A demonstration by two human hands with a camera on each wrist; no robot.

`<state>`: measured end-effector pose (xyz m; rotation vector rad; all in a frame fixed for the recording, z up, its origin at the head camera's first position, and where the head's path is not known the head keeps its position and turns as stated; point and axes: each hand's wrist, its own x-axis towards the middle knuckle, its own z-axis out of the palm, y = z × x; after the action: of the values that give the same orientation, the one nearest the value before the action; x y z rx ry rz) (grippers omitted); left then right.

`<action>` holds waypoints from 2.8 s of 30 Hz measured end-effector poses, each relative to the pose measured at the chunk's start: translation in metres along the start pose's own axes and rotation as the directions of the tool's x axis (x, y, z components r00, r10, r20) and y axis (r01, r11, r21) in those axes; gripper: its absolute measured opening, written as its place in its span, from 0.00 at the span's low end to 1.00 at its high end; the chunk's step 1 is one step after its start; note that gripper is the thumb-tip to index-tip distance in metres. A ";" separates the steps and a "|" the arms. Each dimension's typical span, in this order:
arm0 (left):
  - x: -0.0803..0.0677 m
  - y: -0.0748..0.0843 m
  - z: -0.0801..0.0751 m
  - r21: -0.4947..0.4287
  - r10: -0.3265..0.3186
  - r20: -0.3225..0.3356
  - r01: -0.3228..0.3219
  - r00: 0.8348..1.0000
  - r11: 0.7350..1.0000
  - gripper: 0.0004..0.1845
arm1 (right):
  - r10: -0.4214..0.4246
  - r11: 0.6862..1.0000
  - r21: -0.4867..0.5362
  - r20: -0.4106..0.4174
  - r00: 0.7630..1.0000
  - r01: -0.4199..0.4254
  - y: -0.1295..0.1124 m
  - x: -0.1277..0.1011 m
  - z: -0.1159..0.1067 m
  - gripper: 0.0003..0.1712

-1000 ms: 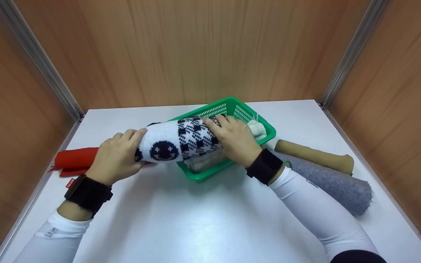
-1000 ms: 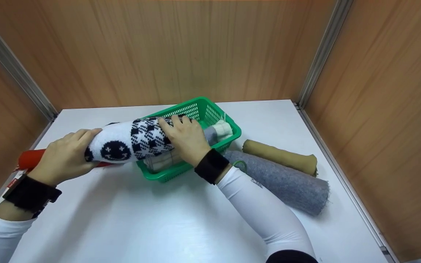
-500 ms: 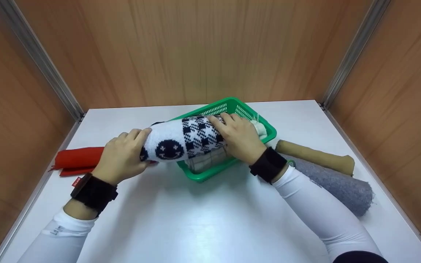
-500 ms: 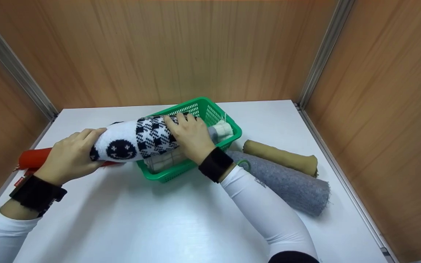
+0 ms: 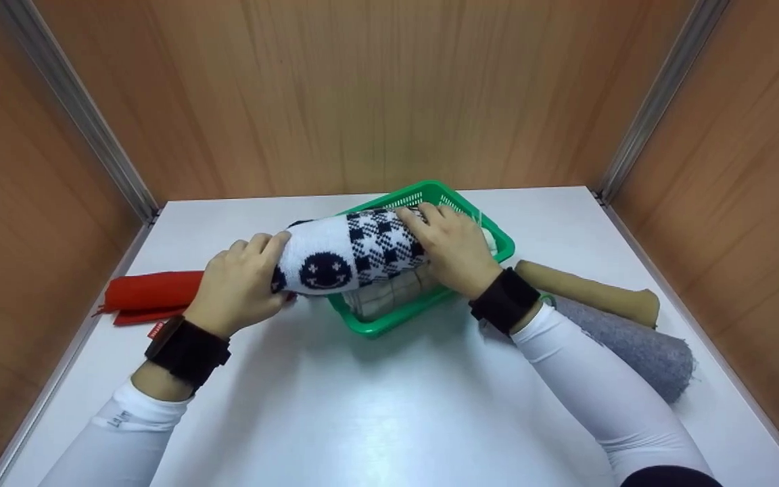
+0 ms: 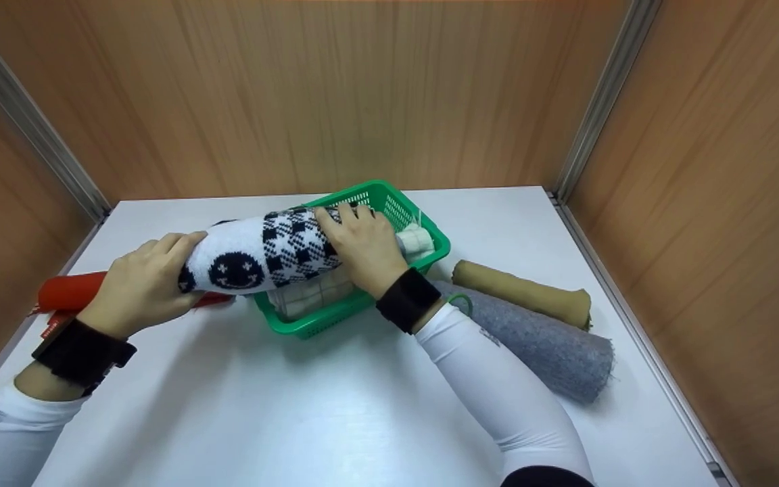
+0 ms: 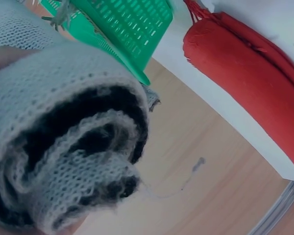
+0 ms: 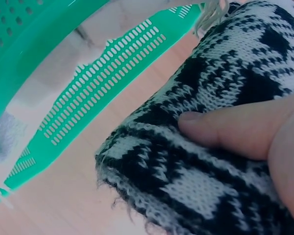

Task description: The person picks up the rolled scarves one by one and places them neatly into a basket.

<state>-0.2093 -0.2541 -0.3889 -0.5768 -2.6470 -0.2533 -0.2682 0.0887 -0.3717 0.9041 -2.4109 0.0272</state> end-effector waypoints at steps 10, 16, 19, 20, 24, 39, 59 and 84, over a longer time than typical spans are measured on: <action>0.008 0.007 0.002 0.012 -0.009 -0.017 0.009 1.000 1.000 0.42 | 0.038 0.999 -0.001 -0.018 0.999 -0.038 0.009 0.003 -0.001 0.42; 0.011 0.011 0.006 0.026 -0.007 -0.028 0.007 1.000 1.000 0.40 | 0.043 0.999 0.005 0.001 0.999 -0.043 0.014 0.003 -0.001 0.42; 0.011 0.013 0.008 0.036 -0.001 -0.038 0.003 0.999 0.999 0.39 | 0.046 0.999 0.010 0.020 0.999 -0.046 0.017 0.003 -0.001 0.43; 0.012 0.014 0.009 0.037 -0.001 -0.039 0.002 0.999 0.999 0.39 | 0.047 0.999 0.011 0.023 0.999 -0.047 0.019 0.003 -0.001 0.43; 0.014 0.018 0.010 0.042 -0.002 -0.032 0.004 0.999 0.999 0.40 | 0.050 0.999 -0.002 0.016 0.999 -0.050 0.023 0.003 -0.001 0.43; 0.023 0.029 0.017 0.023 -0.020 -0.019 0.021 1.000 1.000 0.41 | 0.101 0.995 0.008 0.017 0.995 -0.101 0.040 0.008 0.002 0.41; 0.033 0.044 0.020 0.019 -0.022 -0.079 0.024 0.997 1.000 0.39 | 0.072 0.997 0.020 -0.016 0.997 -0.072 0.065 0.015 -0.001 0.38; 0.054 0.058 0.025 -0.008 -0.059 -0.052 0.058 0.997 0.998 0.37 | 0.091 0.996 0.009 0.035 0.995 -0.092 0.090 0.023 -0.005 0.36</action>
<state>-0.2377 -0.1767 -0.3833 -0.4888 -2.6158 -0.2911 -0.3349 0.1456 -0.3406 0.8047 -2.4855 0.0595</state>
